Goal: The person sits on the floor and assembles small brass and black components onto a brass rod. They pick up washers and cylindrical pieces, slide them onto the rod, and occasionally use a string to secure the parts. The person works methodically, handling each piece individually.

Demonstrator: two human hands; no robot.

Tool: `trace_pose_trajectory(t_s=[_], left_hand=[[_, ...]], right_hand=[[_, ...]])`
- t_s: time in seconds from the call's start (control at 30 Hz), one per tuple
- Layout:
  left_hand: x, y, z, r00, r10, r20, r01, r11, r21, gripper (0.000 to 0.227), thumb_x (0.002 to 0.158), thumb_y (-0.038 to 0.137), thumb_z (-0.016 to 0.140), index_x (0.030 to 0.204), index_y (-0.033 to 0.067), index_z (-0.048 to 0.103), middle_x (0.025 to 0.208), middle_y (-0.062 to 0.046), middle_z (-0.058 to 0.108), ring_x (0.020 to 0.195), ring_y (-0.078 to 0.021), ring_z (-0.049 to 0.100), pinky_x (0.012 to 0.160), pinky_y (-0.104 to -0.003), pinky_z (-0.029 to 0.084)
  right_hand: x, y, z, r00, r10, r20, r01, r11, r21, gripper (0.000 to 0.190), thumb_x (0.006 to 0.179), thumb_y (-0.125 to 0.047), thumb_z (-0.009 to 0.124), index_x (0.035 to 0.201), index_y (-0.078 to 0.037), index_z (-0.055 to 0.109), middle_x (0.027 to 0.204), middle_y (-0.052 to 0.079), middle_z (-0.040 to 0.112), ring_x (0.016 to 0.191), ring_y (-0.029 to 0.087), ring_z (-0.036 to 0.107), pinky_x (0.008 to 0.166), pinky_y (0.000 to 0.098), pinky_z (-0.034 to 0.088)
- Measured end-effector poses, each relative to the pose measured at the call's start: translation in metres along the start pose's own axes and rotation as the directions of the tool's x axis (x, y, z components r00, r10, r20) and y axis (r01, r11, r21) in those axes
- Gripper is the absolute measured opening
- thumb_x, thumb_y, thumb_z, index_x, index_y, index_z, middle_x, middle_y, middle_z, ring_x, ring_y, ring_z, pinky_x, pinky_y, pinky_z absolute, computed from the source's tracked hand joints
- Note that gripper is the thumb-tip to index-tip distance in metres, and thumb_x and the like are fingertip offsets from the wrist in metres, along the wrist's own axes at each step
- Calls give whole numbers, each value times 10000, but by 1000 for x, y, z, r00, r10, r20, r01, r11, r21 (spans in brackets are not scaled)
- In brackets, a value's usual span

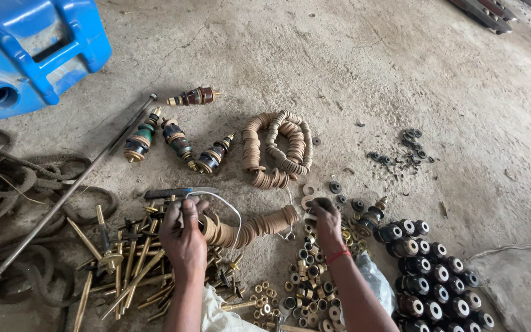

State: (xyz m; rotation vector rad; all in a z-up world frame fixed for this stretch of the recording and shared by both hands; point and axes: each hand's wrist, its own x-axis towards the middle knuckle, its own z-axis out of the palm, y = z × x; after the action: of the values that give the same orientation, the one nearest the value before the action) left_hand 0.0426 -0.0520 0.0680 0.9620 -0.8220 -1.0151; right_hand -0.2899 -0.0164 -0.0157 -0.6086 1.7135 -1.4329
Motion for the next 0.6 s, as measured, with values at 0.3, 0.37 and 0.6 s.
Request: trace_pose_trajectory(t_s=[0.3,0.37,0.6], left_hand=[[-5,-6,6,988,-153,32,148,980,136,238,1075,208,570,1081,2,690,937,-108,764,844,-170,722,789,-292,546],[-4,-12,5,988,-151,40,142,974,179,236,1064,212,578,1084,11,699,984,-95,772,900,-148,727,852,-283,553],[3,-25,2,983,-181,-25,175,971,-164,170,1041,196,663,1043,32,705,960,-95,724,843,-138,705,761,-299,605]], right_hand=[[-28,-123,2,990,-142,11,131,942,308,138,1022,-147,530,1060,-41,611,896,112,708,786,220,715,692,382,609],[-41,-145,6,975,-223,13,210,933,293,134,1041,-143,525,1074,-36,598,868,111,685,765,216,700,682,379,605],[-93,-251,-9,842,-539,-3,526,820,224,106,1102,-126,510,1095,-41,574,881,92,643,739,176,626,653,334,556]])
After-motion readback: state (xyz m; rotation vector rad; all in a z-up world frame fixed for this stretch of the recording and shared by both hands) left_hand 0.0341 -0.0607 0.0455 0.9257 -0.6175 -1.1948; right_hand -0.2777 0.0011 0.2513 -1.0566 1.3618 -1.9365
